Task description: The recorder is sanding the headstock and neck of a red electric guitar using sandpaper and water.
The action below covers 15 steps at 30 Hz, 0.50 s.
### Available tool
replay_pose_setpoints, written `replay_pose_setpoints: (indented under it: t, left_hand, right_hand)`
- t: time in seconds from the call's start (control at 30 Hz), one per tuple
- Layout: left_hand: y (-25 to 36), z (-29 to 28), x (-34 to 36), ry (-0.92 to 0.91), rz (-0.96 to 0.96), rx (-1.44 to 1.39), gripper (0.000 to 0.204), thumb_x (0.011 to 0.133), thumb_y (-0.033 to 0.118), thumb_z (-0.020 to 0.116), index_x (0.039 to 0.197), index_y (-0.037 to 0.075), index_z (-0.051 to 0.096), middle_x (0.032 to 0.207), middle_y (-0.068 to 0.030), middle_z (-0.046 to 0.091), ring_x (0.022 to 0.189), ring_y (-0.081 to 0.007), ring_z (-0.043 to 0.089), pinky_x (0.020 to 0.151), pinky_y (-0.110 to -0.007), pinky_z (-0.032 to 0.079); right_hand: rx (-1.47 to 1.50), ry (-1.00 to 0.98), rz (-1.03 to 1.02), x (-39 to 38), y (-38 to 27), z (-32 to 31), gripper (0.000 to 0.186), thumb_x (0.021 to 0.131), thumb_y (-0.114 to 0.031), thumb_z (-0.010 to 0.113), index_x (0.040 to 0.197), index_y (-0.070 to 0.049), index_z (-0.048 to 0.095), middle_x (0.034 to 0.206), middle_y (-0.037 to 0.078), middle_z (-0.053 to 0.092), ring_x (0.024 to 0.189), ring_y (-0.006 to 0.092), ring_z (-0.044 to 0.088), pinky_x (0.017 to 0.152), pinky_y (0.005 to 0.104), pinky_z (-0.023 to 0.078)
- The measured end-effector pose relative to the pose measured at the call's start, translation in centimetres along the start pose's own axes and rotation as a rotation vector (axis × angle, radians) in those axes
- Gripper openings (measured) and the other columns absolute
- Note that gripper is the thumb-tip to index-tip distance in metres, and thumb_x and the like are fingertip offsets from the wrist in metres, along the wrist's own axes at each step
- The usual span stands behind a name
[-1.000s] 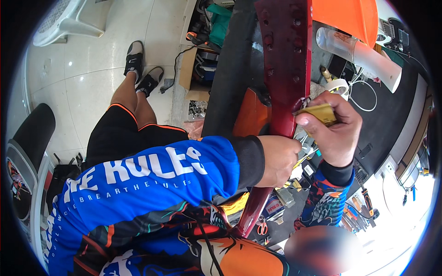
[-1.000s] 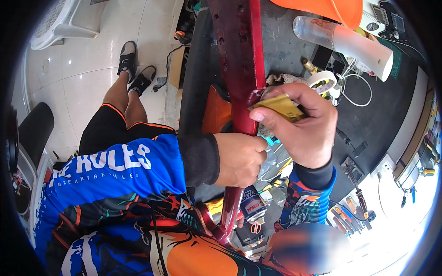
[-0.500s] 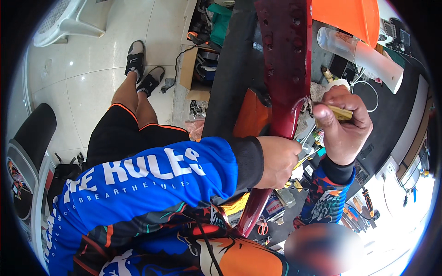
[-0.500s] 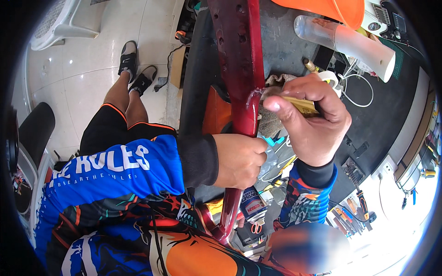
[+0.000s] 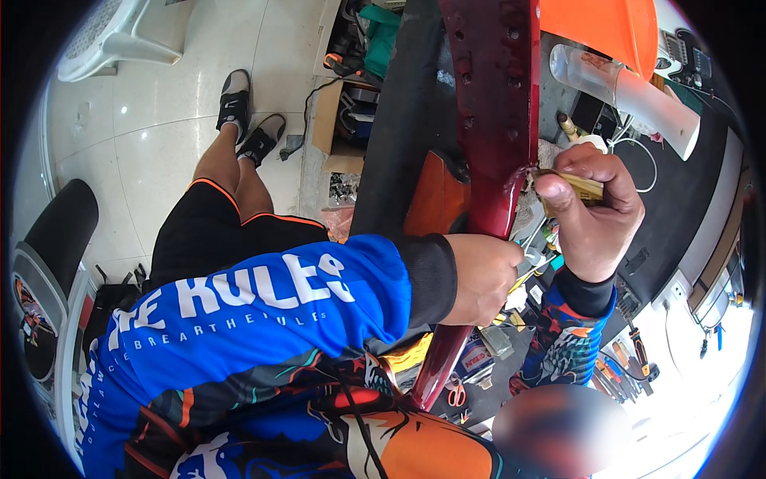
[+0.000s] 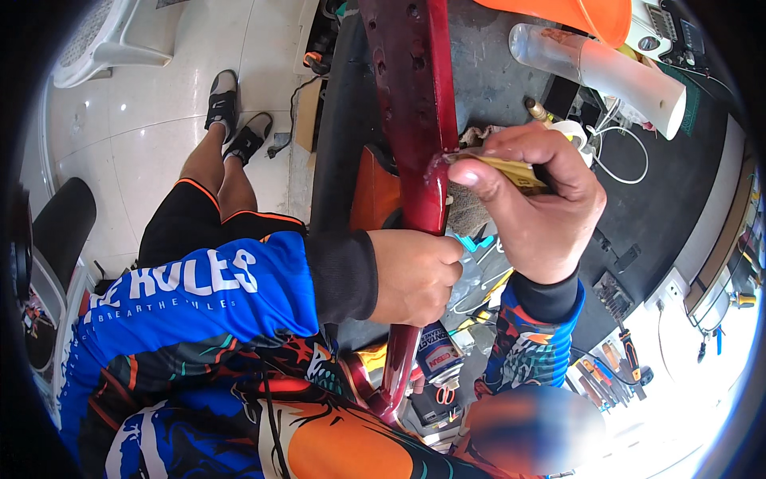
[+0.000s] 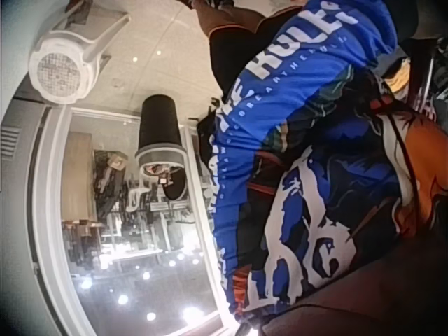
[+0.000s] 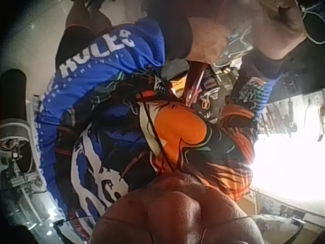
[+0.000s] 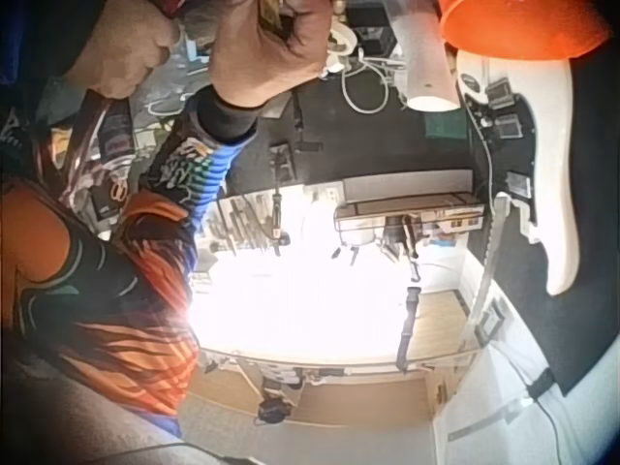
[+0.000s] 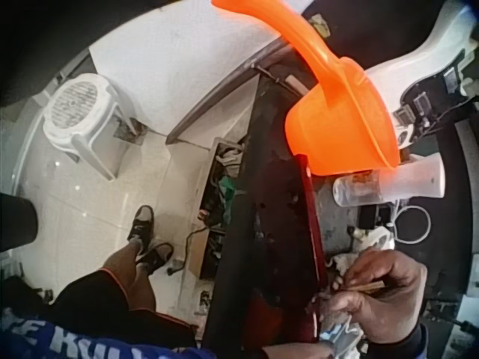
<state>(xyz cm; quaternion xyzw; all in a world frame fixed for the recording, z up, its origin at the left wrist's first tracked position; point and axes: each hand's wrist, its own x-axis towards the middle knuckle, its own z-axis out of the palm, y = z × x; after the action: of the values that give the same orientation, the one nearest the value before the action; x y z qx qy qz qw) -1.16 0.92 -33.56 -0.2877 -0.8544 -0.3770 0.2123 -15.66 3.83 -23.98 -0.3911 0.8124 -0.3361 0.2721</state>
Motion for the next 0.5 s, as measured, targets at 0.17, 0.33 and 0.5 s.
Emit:
replay_pose_setpoints:
  t: [0.17, 0.33, 0.5]
  left_hand:
    - [-0.18, -0.48, -0.05, -0.017, 0.039, -0.005, 0.008, 0.070, 0.018, 0.065, 0.066, 0.016, 0.071, 0.069, 0.0053, 0.066, 0.083, -0.0145, 0.063, 0.083, -0.029, 0.044]
    - [-0.01, -0.38, -0.04, -0.027, 0.014, 0.030, 0.008, 0.071, 0.018, 0.065, 0.065, 0.016, 0.071, 0.069, 0.0052, 0.066, 0.082, -0.0144, 0.063, 0.083, -0.029, 0.043]
    - [-0.08, -0.37, -0.04, 0.019, 0.011, 0.028, 0.014, 0.078, 0.016, 0.065, 0.066, 0.018, 0.072, 0.068, 0.0062, 0.067, 0.076, -0.0135, 0.063, 0.078, -0.030, 0.042]
  right_hand:
    - [-0.021, -0.207, 0.060, -0.07, -0.03, -0.32, 0.026, 0.072, -0.002, 0.089, 0.086, 0.001, 0.067, 0.085, 0.006, 0.067, 0.078, 0.0103, 0.061, 0.072, 0.0271, 0.050]
    - [-0.068, -0.116, 0.064, -0.09, 0.44, 0.37, 0.023, 0.075, -0.003, 0.087, 0.088, 0.001, 0.068, 0.087, 0.005, 0.069, 0.078, 0.0095, 0.062, 0.071, 0.0260, 0.051]
    - [0.100, 0.003, 0.076, 0.05, 0.18, -0.15, 0.025, 0.077, -0.004, 0.086, 0.091, 0.002, 0.068, 0.090, 0.007, 0.070, 0.081, 0.0110, 0.064, 0.074, 0.0263, 0.052]
